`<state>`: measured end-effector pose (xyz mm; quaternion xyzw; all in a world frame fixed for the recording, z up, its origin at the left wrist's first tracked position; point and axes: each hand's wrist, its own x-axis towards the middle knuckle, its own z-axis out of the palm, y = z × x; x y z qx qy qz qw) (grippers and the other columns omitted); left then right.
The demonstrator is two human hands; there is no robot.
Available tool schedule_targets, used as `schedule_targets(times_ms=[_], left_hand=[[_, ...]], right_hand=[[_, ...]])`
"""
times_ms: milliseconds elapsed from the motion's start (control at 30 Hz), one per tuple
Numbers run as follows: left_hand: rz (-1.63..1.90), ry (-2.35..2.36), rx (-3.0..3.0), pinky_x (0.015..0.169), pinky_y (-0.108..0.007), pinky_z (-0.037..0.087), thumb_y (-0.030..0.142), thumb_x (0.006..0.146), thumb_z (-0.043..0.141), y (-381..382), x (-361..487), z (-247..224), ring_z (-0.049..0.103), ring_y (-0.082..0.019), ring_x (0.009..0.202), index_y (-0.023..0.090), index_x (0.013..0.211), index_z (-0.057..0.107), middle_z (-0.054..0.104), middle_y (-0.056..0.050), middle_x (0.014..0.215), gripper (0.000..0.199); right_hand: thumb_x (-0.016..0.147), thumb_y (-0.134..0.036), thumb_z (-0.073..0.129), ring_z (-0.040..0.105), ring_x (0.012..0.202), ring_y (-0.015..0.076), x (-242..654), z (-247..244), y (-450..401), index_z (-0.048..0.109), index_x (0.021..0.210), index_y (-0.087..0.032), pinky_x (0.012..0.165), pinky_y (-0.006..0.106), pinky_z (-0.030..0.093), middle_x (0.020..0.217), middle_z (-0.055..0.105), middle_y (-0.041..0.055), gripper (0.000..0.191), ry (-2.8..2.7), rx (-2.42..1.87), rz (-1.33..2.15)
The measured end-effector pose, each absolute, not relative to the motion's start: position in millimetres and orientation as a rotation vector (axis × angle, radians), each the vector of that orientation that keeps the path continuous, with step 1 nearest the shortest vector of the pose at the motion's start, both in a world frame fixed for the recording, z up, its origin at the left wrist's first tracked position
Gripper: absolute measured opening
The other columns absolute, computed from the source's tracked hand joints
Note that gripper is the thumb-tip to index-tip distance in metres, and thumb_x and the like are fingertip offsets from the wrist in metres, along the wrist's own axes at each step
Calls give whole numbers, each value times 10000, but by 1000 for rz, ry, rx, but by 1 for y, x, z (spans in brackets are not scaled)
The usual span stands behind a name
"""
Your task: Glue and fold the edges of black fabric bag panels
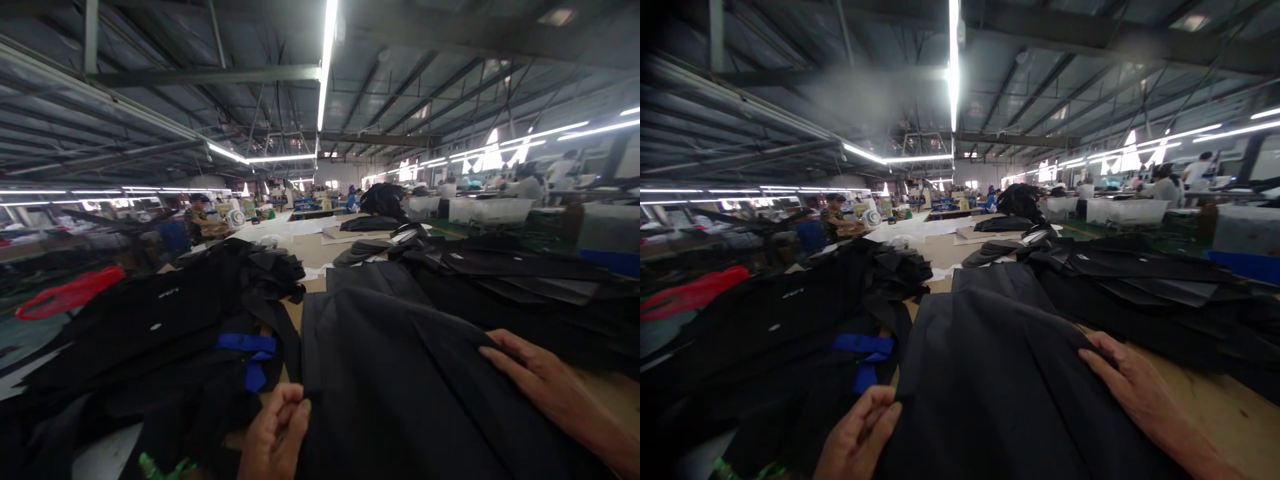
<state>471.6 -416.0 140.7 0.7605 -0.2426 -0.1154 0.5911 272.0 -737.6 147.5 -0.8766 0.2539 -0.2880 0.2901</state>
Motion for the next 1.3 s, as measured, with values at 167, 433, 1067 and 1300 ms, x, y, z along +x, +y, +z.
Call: schedule_targets(times_ms=[167,433,1067,1300], left_hand=[[-247,-649,1744,468,-189,329,495,745,545,-469,495,158,430,-101,503,185,783,520,453,56,554,313],[-70,-755,1700,483,-172,319,414,776,552,-534,563,198,422,-68,495,169,820,536,475,71,563,250],[-354,-476,2122,706,-333,531,337,886,539,-615,687,82,605,-153,822,140,1082,553,602,-55,1006,278],[-374,-563,2274,667,-312,528,344,886,539,-601,674,84,601,-137,760,138,1065,555,607,-42,945,273]], right_hand=[[836,-503,441,615,872,233,290,151,-787,600,927,-231,772,317,469,900,674,33,327,631,-2385,-789],[812,-493,460,571,697,199,349,206,-851,574,816,-236,623,290,433,729,617,13,281,677,-2420,-976],[903,-337,527,608,846,165,472,48,-961,563,1099,-155,743,361,519,1022,610,54,271,1073,-2334,-585],[905,-330,523,606,877,173,469,50,-955,559,1112,-158,763,373,516,1050,606,60,271,1062,-2379,-624]])
